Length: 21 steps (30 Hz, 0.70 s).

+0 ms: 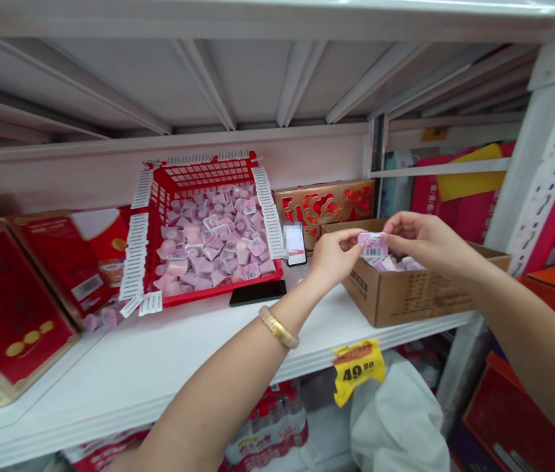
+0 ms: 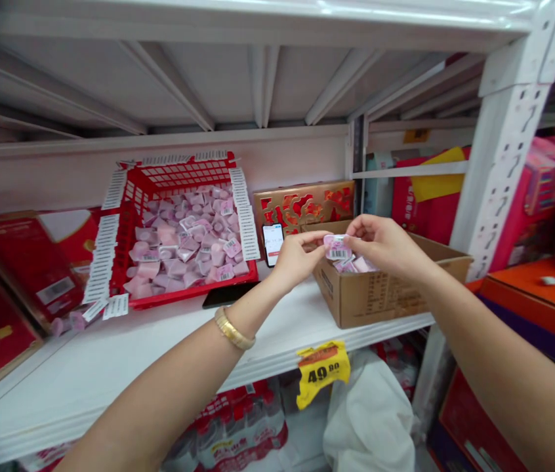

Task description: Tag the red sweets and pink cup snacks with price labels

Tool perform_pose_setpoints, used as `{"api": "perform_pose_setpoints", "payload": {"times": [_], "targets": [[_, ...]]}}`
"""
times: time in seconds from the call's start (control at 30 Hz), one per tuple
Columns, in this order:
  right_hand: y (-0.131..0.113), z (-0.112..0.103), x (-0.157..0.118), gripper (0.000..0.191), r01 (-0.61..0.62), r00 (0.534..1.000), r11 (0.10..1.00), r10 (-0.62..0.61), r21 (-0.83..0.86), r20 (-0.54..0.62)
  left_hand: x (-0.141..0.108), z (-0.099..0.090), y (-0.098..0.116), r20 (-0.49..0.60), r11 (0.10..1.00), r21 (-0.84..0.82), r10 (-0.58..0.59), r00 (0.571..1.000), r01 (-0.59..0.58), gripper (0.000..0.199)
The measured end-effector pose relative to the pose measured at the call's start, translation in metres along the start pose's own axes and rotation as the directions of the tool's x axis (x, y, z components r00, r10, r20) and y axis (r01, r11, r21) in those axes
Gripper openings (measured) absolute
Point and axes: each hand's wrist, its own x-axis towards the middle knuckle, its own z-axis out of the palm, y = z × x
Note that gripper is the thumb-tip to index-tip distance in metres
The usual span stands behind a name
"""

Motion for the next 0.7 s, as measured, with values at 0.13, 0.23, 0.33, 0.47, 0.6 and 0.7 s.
{"api": "perform_pose_setpoints", "payload": {"times": [0.13,0.23,0.33,0.47,0.6,0.7], "targets": [[0.023,-0.019,-0.002,0.034,-0.052,0.999,0.993,0.050,-0.105,-0.015,0.010,0.023,-0.009,0.048,0.992,0.111,-0.064,0.997,0.058,0.026],[0.035,-0.025,-0.003,0.022,-0.032,0.997,0.960,0.011,-0.279,-0.076,0.010,0.027,-0.014,0.047,0.980,0.158,-0.130,0.990,0.121,0.030],[0.035,-0.023,-0.005,0.014,0.011,0.982,0.897,-0.093,-0.443,-0.164,0.005,0.020,-0.016,0.030,0.976,0.166,-0.148,0.989,0.141,0.032],[0.018,0.000,-0.007,0.015,0.095,0.976,0.902,-0.168,-0.422,-0.139,-0.012,-0.008,-0.020,0.024,0.967,0.236,-0.109,0.994,0.101,0.031],[-0.005,0.047,-0.003,0.015,0.220,0.971,0.897,-0.238,-0.382,0.001,-0.037,-0.057,-0.026,-0.045,0.935,0.340,-0.093,0.995,0.103,0.034],[-0.021,0.094,0.003,0.013,0.333,0.943,0.881,-0.302,-0.337,0.143,-0.056,-0.103,-0.033,-0.132,0.889,0.439,-0.079,0.988,0.130,0.034]]}}
